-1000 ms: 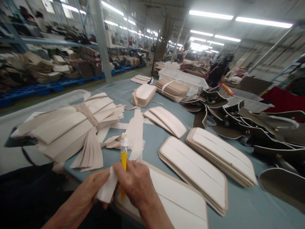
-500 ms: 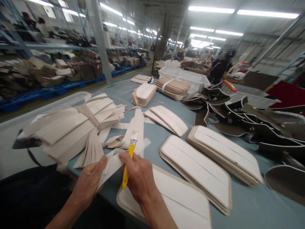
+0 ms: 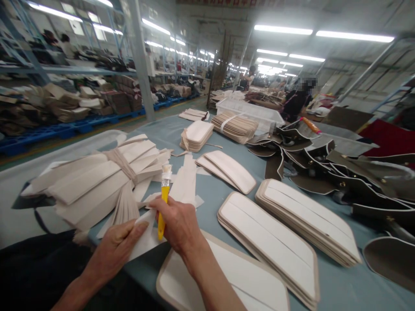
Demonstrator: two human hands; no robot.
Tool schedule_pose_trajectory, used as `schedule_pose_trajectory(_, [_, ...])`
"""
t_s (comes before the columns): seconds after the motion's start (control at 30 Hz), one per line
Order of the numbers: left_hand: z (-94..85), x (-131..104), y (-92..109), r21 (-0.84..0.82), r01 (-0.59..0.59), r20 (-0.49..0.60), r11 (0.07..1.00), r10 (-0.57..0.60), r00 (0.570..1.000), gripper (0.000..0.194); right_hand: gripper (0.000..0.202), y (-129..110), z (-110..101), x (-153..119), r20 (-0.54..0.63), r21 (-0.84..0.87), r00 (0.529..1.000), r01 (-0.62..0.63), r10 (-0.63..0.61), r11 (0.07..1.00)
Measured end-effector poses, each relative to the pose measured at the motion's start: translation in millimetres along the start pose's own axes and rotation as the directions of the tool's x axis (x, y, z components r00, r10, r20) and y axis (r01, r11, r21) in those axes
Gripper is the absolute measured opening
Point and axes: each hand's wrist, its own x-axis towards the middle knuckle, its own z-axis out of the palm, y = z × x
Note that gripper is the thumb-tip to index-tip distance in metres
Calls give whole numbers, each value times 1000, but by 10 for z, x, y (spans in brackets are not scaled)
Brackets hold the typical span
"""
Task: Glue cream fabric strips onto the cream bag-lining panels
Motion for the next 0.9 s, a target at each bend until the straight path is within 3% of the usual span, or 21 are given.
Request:
schedule_pose_trajectory(0.1, [-50,25,-29,43,-8,-42,999,10,999,56,16,86,-65,61,-68,144,996,-41,52,989])
schedule_pose_trajectory(0.2, [-168,113,-60,298,-117,-180,947,176,968,53,21,203,-267,22,-144,178,982,-98,125,979])
schedule_pose_trajectory(0.27, [-281,226,-79,534,-133,-287,835,327,900,47,21,256,-437,-37,-197,179,967,-129,164,975])
schedule_pose_trajectory(0.33, [-403,364,-100,706,-74,-335,705,424,842,40,19,259,-608,-104,-244,176,946,-173,214,969])
schedule_pose_trajectory(0.43, [-540,518,-143,821,-46,-285,570,477,831,45,20,183,-851,-204,-273,233,911,-248,308,940])
schedule_pose_trajectory(0.53, [-543,510,-189,806,-97,-266,584,503,822,58,30,98,-1087,-308,-371,308,838,-294,399,905])
schedule_pose_trajectory(0.63, [-388,361,-197,769,-150,-308,621,566,765,53,34,88,-1325,-430,-480,416,735,-290,479,862])
schedule_pose_trajectory(0.73, [-136,200,-148,654,-426,-213,626,692,690,30,31,101,-1583,-571,-539,584,630,-198,558,787])
schedule_pose_trajectory(0.8, [26,126,-79,470,-575,-124,669,695,708,23,32,65,-1779,-680,-580,631,571,-135,581,764])
schedule_pose_trajectory(0.83, [93,92,-32,372,-569,-95,734,640,763,23,32,27,-1883,-742,-593,636,553,-124,585,762])
schedule_pose_trajectory(0.9, [194,3,88,210,-409,-89,888,434,897,28,32,-87,-2080,-878,-594,619,547,-157,590,769])
